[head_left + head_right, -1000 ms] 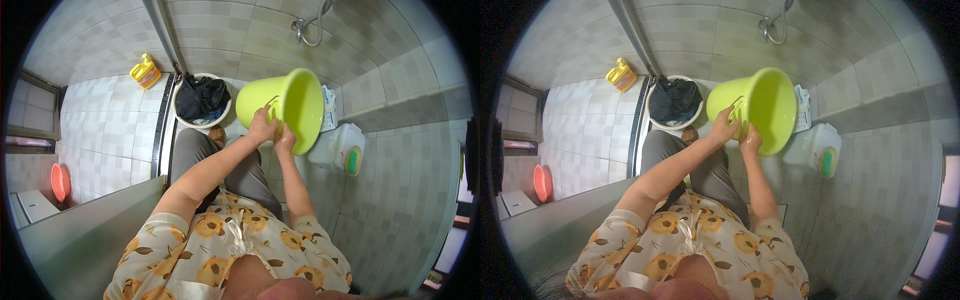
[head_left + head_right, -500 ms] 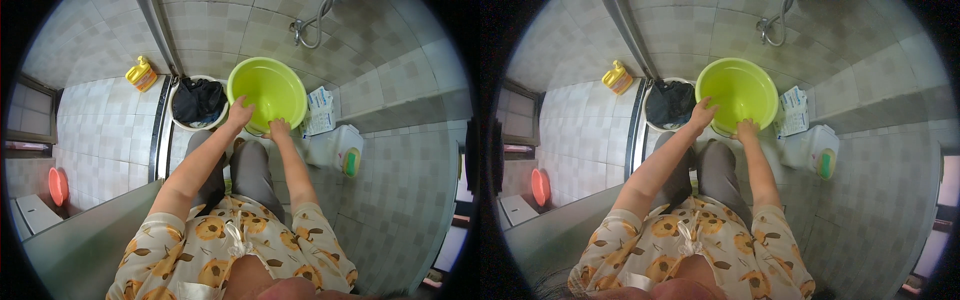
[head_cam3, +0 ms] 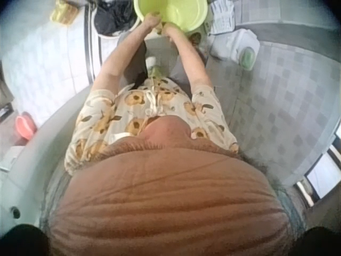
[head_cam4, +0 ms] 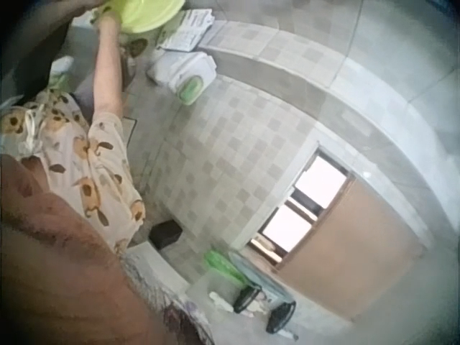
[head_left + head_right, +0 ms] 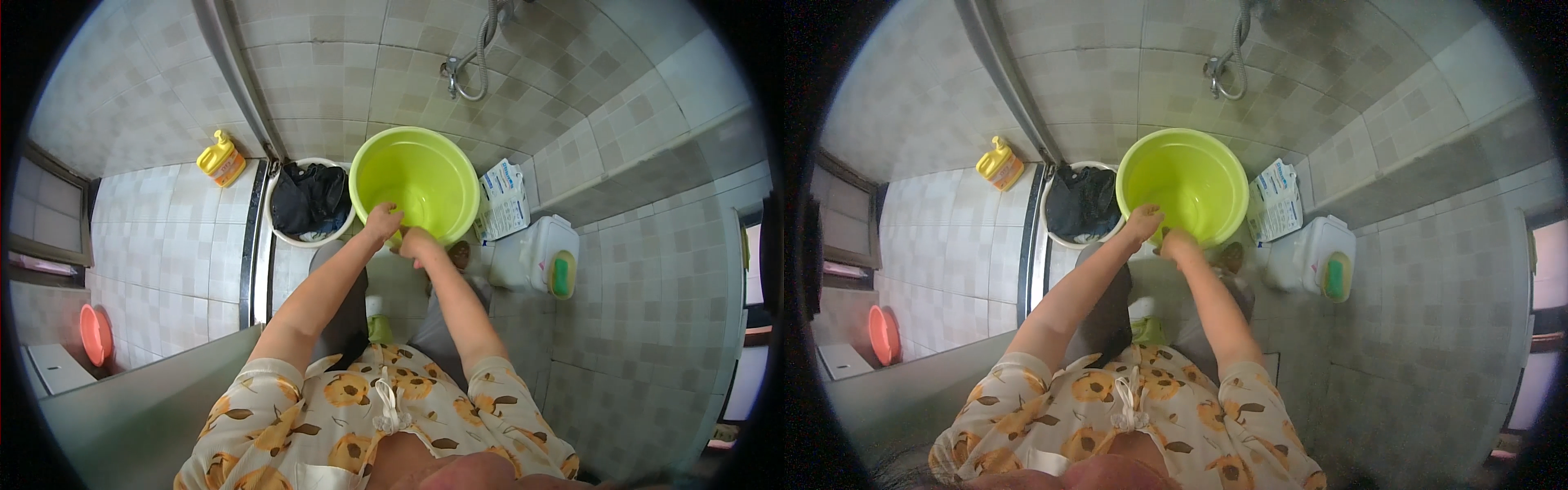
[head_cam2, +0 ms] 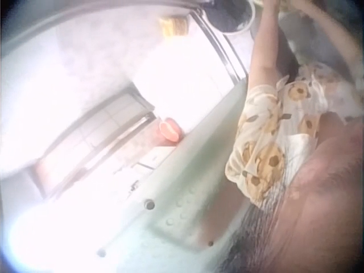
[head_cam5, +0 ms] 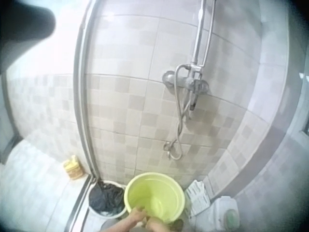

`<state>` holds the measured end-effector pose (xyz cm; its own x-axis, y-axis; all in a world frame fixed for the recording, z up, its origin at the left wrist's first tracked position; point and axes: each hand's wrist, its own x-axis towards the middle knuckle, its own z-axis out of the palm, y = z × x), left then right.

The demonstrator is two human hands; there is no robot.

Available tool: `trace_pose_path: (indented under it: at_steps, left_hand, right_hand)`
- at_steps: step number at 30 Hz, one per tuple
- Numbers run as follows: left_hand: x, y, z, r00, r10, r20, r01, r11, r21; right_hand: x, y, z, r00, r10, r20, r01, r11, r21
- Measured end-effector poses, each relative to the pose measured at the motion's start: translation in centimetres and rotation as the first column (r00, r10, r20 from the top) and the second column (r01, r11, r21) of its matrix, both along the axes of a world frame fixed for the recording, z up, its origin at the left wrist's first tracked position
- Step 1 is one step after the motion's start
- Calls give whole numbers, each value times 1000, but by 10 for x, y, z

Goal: The person washes items of clothing in a green bucket with soapy water, scrubs them by hand, rinses them under a running faucet, and wrings them out one at a time.

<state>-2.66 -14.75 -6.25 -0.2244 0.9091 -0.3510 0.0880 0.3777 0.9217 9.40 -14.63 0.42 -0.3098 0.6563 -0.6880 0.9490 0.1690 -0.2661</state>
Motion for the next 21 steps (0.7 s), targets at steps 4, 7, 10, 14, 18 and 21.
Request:
trace_pose_path:
  at_steps: [4,7,10,14,18,21]
  left_hand:
    - [23,23,-25,995,-76,-59,73,996,-58]
    - [5,31,-47,990,-90,-105,81,992,-93]
    - [38,67,-15,976,-107,-190,108,994,-3]
    - [18,130,42,895,128,-427,43,928,370]
    - [5,196,137,709,328,-625,253,709,659]
    - [-3,236,189,418,330,-847,616,582,531]
  right_hand:
    - [36,4,-53,994,105,-9,-99,963,252]
    - [22,9,-37,997,70,-15,-65,974,217]
    - [60,39,-36,994,-78,78,64,985,161]
    - [67,53,-28,999,24,37,-30,986,166]
    - [56,61,-20,969,30,-246,56,940,337]
    - [53,84,-30,947,-36,-318,174,892,418]
